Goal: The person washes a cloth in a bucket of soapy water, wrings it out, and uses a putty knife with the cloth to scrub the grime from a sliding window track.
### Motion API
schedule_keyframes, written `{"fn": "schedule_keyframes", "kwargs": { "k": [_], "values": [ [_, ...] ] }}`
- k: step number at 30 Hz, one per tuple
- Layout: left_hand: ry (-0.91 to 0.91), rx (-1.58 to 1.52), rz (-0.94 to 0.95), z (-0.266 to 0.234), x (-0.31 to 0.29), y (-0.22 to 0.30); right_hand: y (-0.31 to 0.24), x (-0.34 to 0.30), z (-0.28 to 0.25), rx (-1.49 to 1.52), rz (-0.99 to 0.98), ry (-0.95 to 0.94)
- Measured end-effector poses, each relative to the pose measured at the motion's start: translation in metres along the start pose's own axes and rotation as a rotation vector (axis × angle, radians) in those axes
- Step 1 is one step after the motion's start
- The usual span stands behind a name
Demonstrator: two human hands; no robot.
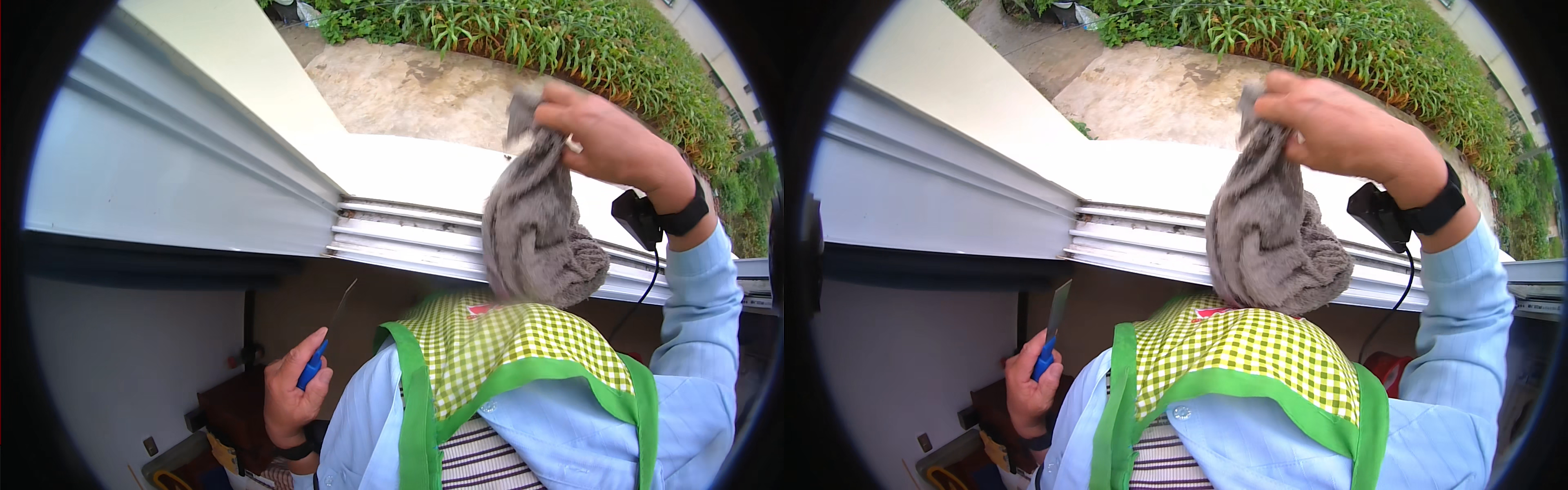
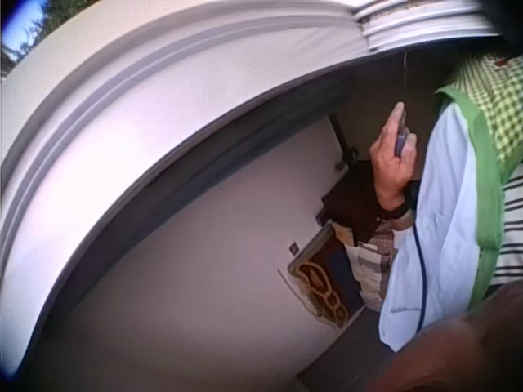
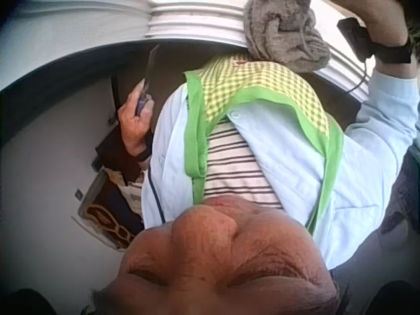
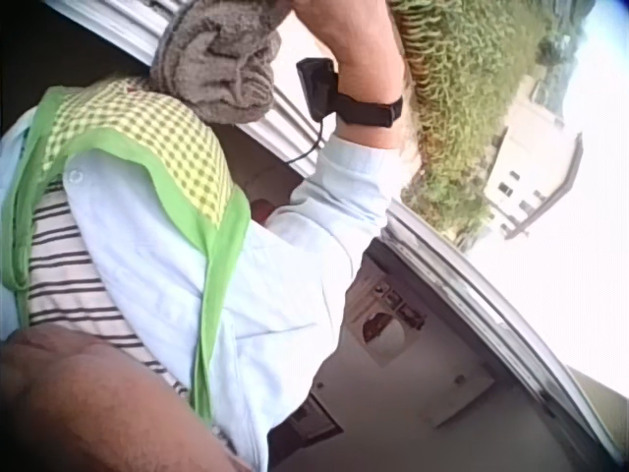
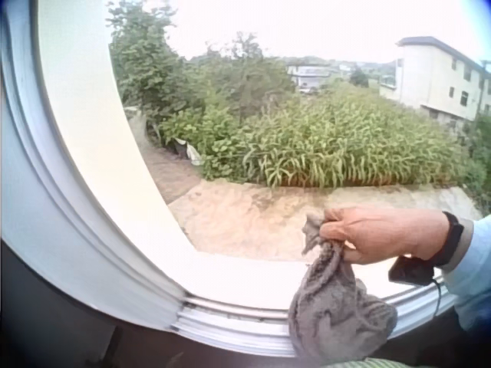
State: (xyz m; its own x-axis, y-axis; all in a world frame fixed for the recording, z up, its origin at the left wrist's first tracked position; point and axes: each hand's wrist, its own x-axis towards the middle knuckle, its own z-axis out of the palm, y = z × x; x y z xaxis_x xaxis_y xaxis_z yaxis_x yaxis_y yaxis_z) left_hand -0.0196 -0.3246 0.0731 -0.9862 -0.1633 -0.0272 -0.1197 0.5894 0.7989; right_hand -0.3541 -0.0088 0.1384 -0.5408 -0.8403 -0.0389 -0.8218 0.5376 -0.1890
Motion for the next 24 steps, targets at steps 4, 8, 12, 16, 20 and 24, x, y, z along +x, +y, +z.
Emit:
{"fn": "schedule_keyframes", "kwargs": {
  "k": [4, 8, 12, 16, 20, 24],
  "values": [
    [0.029, 0.033, 0.072, 0.016, 0.028, 0.008, 0.067, -0.013, 0.043, 0.266, 0.137, 0.578],
    [-0.011, -0.028, 0.106, 0.022, 0.044, 0.018, 0.071, -0.016, 0.084, 0.176, 0.151, 0.240],
    [0.008, -0.026, 0.093, 0.028, 0.045, 0.019, 0.058, 0.001, 0.069, 0.872, 0.108, 0.496],
    [0.030, -0.056, 0.060, 0.031, 0.037, 0.017, 0.087, -0.005, 0.057, 1.533, 0.178, 0.494],
    [0.035, -0.051, 0.050, 0.026, 0.031, 0.027, 0.077, -0.040, 0.013, 1.619, -0.114, 0.362],
    [0.030, -0.062, 0.052, 0.018, 0.025, 0.049, 0.023, -0.065, -0.011, 0.524, -0.346, 0.027]
  ]
}}
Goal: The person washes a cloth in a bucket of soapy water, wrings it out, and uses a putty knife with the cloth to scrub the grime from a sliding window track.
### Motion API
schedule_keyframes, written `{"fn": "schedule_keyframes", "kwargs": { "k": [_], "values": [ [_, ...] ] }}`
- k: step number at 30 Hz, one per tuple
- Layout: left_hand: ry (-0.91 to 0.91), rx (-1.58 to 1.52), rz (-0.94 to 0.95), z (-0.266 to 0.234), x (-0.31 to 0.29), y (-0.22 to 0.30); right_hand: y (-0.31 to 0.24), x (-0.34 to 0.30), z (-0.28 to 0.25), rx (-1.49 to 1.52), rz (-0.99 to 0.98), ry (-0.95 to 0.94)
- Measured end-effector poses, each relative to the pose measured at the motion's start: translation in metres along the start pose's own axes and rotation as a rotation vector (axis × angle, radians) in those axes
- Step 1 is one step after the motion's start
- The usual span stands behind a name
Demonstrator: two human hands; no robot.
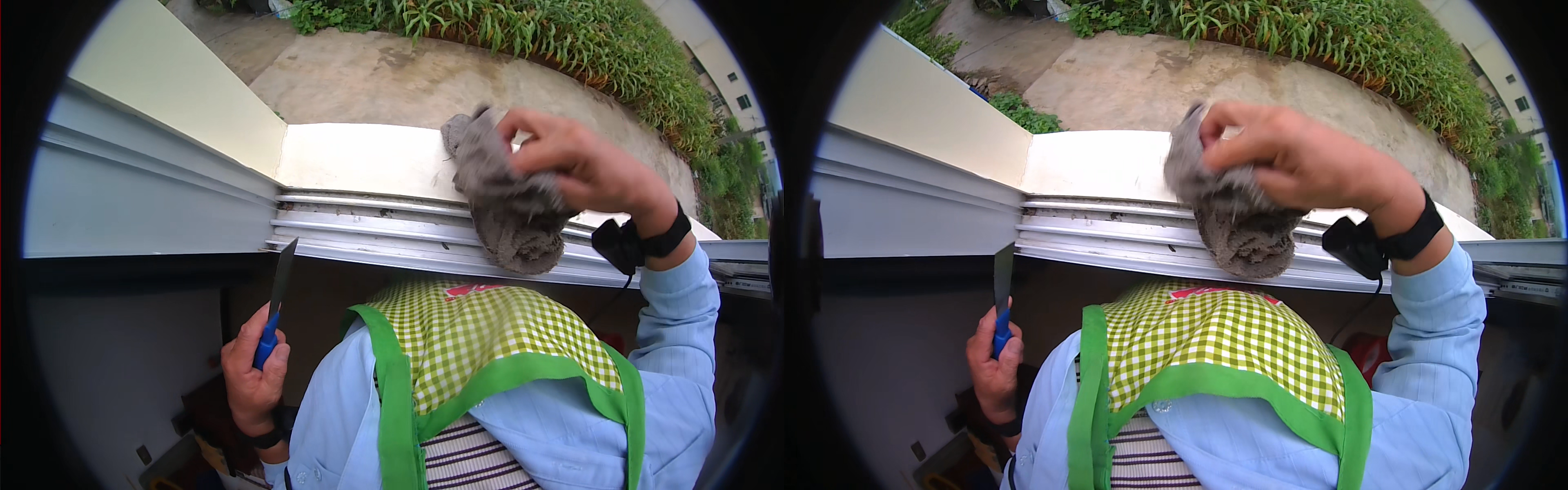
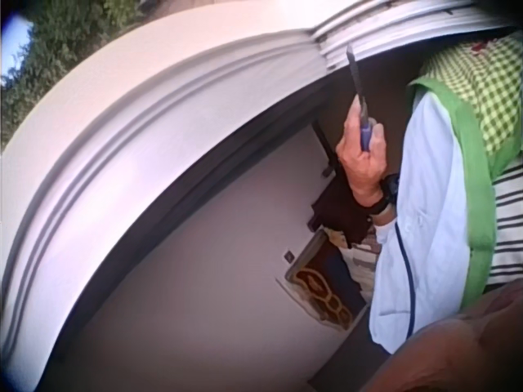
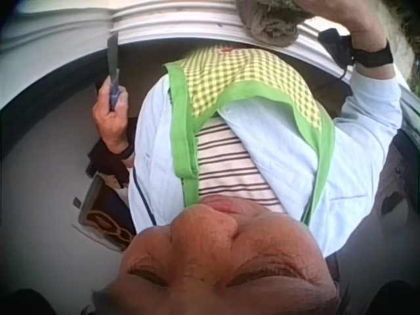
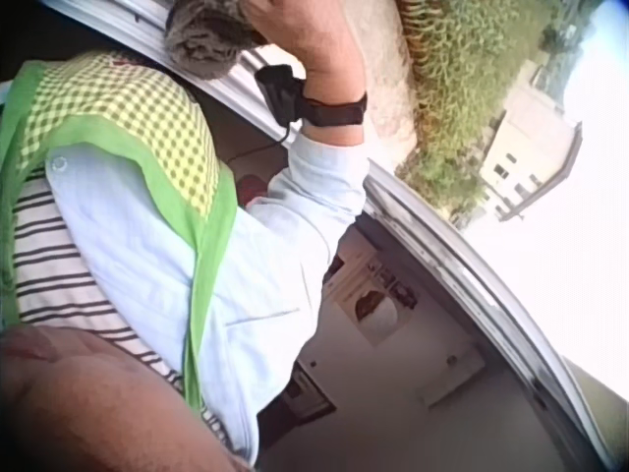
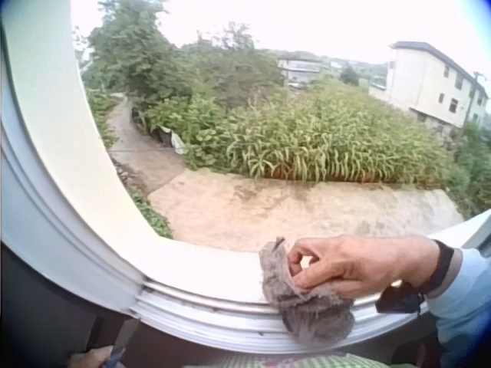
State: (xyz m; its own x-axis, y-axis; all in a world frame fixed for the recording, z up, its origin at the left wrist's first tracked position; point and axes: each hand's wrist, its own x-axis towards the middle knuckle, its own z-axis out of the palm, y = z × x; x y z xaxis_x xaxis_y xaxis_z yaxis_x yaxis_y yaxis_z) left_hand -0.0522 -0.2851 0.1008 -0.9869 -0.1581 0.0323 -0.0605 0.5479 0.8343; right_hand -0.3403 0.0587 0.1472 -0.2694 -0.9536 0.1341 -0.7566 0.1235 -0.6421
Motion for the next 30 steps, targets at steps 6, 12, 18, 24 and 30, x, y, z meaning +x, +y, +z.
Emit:
{"fn": "schedule_keyframes", "kwargs": {
  "k": [6, 12, 18, 24, 30],
  "values": [
    [-0.047, -0.031, 0.008, -0.003, 0.003, -0.006, -0.035, 0.022, 0.057, -0.320, 0.082, -0.252],
    [-0.020, 0.002, 0.013, -0.008, -0.010, -0.040, -0.019, 0.037, 0.078, -0.408, 0.043, -0.349],
    [0.041, -0.026, 0.015, -0.009, -0.025, -0.070, -0.016, 0.053, 0.075, -0.252, 0.173, -0.514],
    [0.029, -0.055, 0.014, -0.015, -0.022, -0.075, -0.009, 0.067, 0.093, -0.372, 0.207, -0.418],
    [0.075, -0.062, 0.016, -0.016, -0.030, -0.088, -0.005, 0.072, 0.105, -0.400, 0.129, -0.075]
  ]
}}
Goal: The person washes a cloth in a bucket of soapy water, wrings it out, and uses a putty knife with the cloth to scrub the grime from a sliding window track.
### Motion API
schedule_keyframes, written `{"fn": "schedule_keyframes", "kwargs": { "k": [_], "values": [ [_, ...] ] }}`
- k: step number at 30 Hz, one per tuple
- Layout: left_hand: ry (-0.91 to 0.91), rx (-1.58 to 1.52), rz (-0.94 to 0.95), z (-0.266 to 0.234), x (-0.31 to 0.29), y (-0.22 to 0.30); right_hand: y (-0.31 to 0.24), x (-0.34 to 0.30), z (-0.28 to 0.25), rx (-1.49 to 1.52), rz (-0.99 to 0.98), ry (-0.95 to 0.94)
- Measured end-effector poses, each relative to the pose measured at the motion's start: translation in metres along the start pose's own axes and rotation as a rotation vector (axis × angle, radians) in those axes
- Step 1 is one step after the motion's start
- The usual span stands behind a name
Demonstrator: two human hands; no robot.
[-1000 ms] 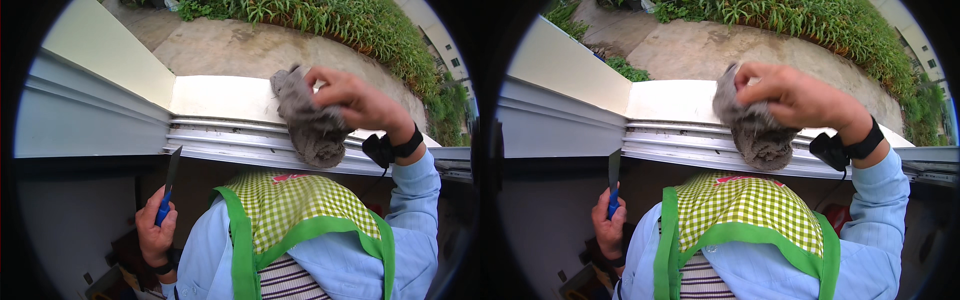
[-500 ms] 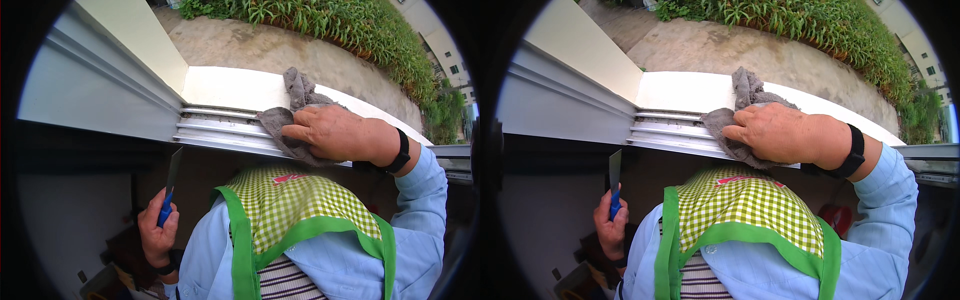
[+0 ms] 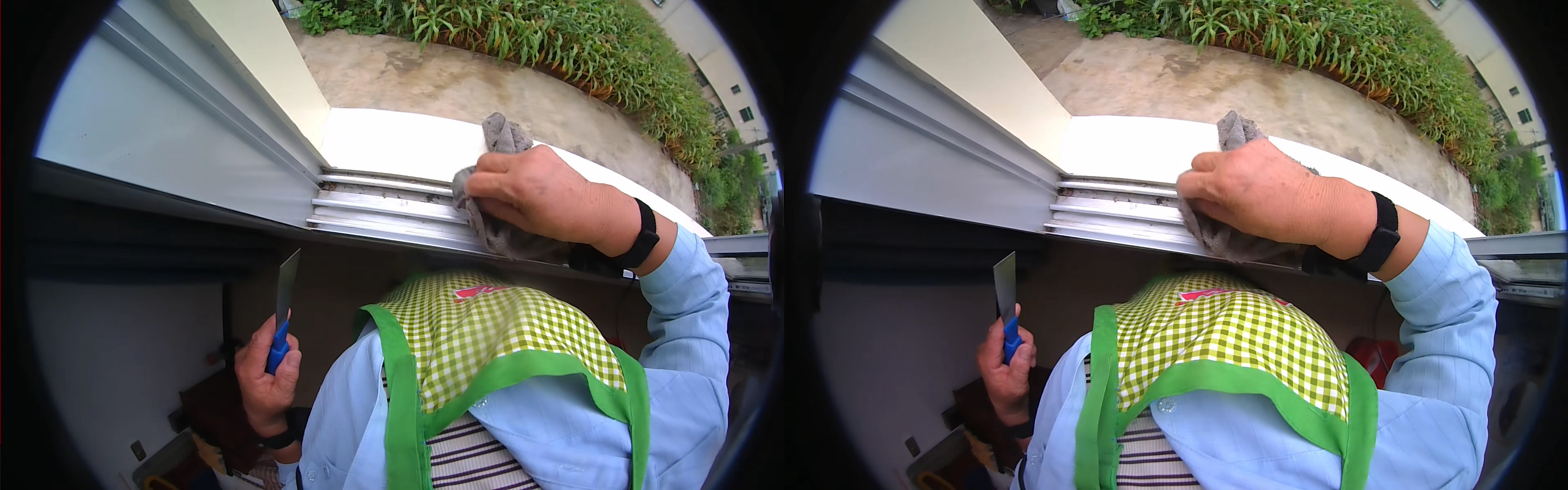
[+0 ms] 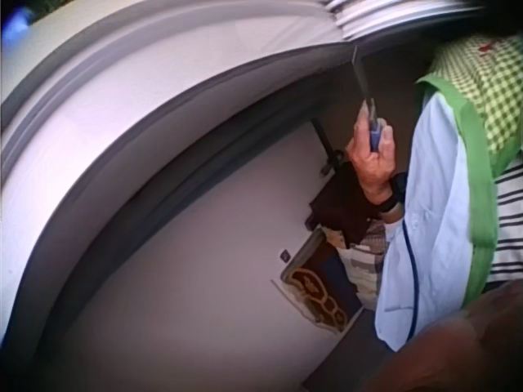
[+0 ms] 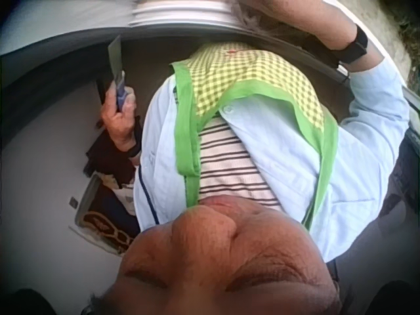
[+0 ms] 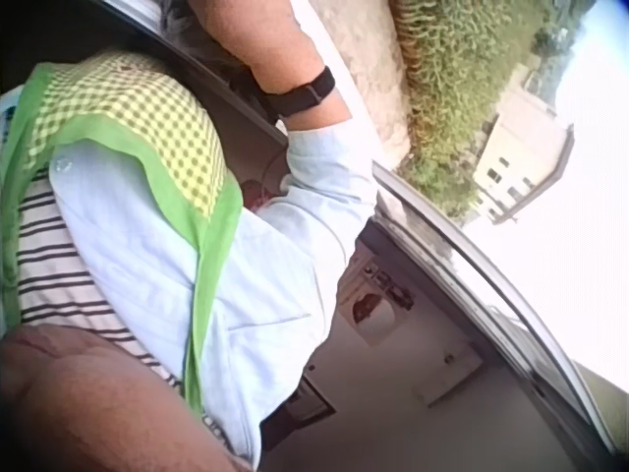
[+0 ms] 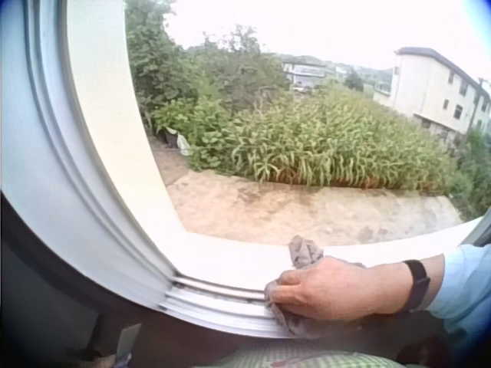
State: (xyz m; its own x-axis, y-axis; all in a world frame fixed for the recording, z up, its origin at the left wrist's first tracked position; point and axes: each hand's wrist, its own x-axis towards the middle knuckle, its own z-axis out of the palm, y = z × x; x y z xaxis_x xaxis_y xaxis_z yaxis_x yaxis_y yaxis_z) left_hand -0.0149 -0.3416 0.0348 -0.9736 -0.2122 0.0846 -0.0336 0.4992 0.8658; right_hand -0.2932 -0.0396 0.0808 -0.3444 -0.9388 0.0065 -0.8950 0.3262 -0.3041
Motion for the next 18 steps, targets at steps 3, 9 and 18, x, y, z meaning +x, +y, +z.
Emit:
{"fn": "schedule_keyframes", "kwargs": {
  "k": [3, 9, 18],
  "values": [
    [0.030, -0.019, -0.007, 0.000, -0.001, -0.004, -0.008, 0.031, 0.010, 0.143, -0.181, 0.271],
    [0.029, -0.047, -0.009, 0.003, -0.003, -0.019, -0.020, 0.117, 0.054, 0.062, -0.363, 0.139],
    [0.105, -0.062, -0.061, 0.014, -0.016, -0.049, -0.002, 0.147, 0.083, 0.005, -0.348, 0.251]
  ]
}}
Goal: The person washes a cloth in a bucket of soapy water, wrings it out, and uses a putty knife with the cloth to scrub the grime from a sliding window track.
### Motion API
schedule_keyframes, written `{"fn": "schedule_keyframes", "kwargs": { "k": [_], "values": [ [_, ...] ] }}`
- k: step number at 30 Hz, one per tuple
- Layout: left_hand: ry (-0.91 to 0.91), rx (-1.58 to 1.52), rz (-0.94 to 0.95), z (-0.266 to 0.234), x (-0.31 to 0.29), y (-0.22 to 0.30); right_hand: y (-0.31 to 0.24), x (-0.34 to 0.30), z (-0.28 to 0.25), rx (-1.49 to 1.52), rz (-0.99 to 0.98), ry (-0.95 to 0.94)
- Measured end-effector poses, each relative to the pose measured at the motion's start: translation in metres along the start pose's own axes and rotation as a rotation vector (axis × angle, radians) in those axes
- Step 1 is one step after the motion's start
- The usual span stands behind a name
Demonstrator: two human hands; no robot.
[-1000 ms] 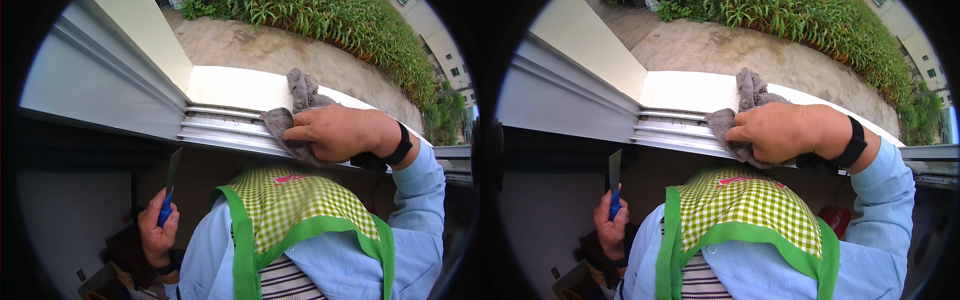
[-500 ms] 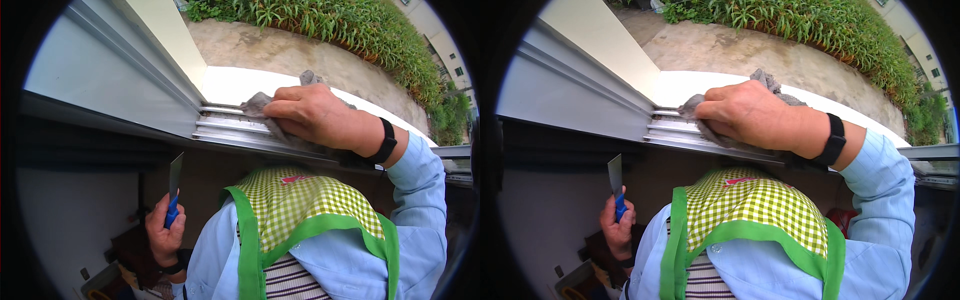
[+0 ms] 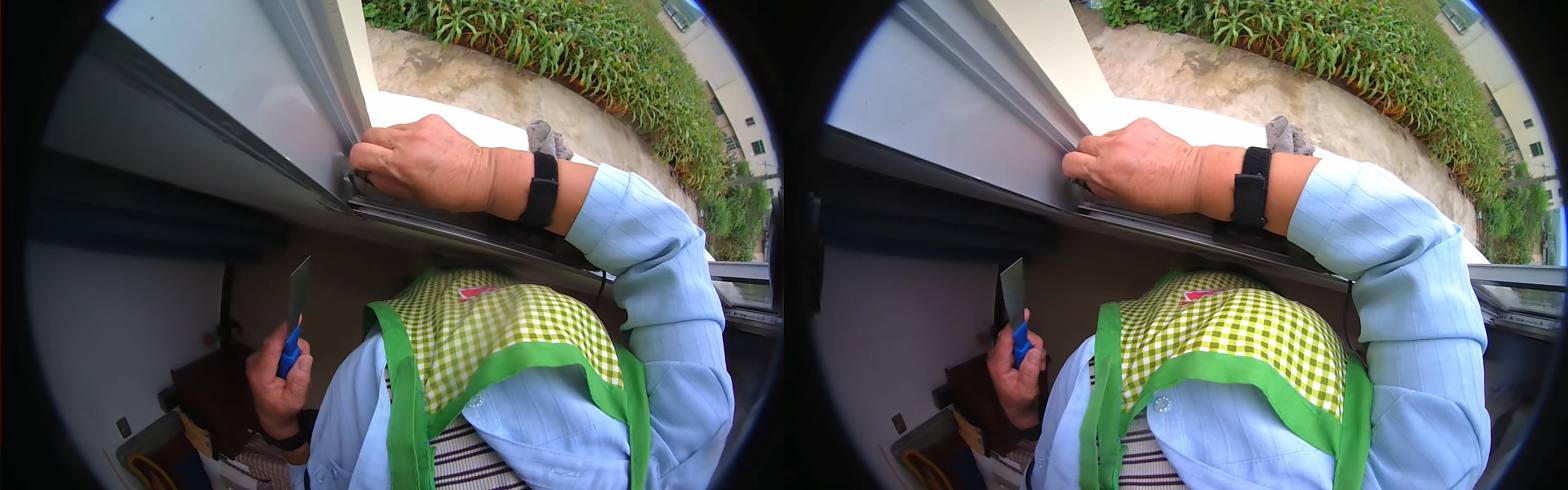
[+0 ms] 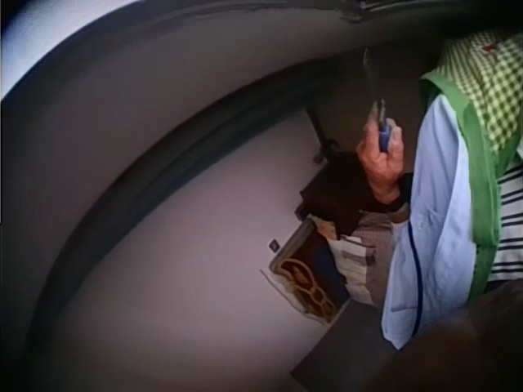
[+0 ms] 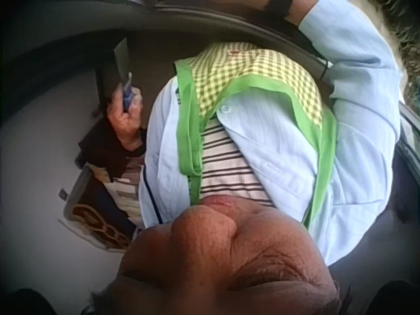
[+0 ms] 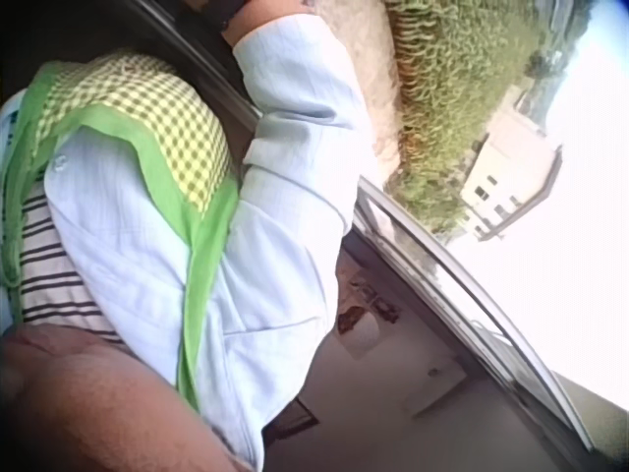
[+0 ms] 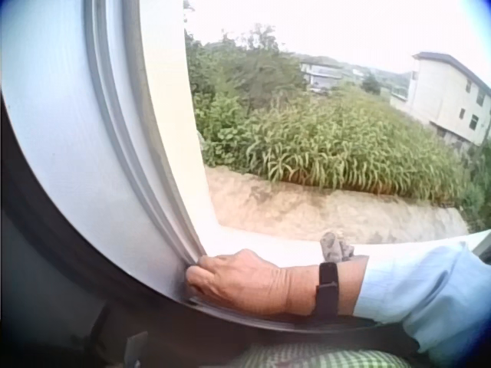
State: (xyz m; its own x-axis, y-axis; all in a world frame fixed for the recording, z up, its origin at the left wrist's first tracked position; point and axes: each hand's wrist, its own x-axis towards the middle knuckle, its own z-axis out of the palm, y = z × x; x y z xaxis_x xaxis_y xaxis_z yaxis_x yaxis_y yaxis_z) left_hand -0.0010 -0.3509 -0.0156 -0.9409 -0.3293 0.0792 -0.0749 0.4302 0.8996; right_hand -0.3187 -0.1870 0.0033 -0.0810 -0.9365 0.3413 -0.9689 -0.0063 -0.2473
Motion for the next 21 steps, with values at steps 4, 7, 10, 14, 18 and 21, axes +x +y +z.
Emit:
{"fn": "schedule_keyframes", "kwargs": {
  "k": [4, 7, 10, 14, 18, 21],
  "values": [
    [-0.015, 0.000, 0.009, 0.002, 0.004, -0.002, 0.001, -0.011, 0.005, 0.061, 0.060, -0.051],
    [-0.041, 0.004, 0.026, -0.001, 0.008, 0.001, -0.001, -0.011, 0.004, 0.033, -0.016, -0.180],
    [-0.055, -0.016, 0.036, -0.004, 0.012, 0.004, -0.004, -0.013, -0.001, -0.067, -0.073, -0.308],
    [-0.086, -0.012, 0.037, -0.004, 0.016, 0.011, -0.014, -0.014, -0.014, -0.214, -0.070, -0.340],
    [-0.112, -0.007, 0.054, -0.005, 0.020, 0.014, -0.014, -0.009, -0.020, -0.252, -0.050, -0.421],
    [-0.092, 0.001, 0.020, -0.004, 0.017, 0.013, -0.012, -0.012, -0.019, -0.240, -0.045, -0.432]
  ]
}}
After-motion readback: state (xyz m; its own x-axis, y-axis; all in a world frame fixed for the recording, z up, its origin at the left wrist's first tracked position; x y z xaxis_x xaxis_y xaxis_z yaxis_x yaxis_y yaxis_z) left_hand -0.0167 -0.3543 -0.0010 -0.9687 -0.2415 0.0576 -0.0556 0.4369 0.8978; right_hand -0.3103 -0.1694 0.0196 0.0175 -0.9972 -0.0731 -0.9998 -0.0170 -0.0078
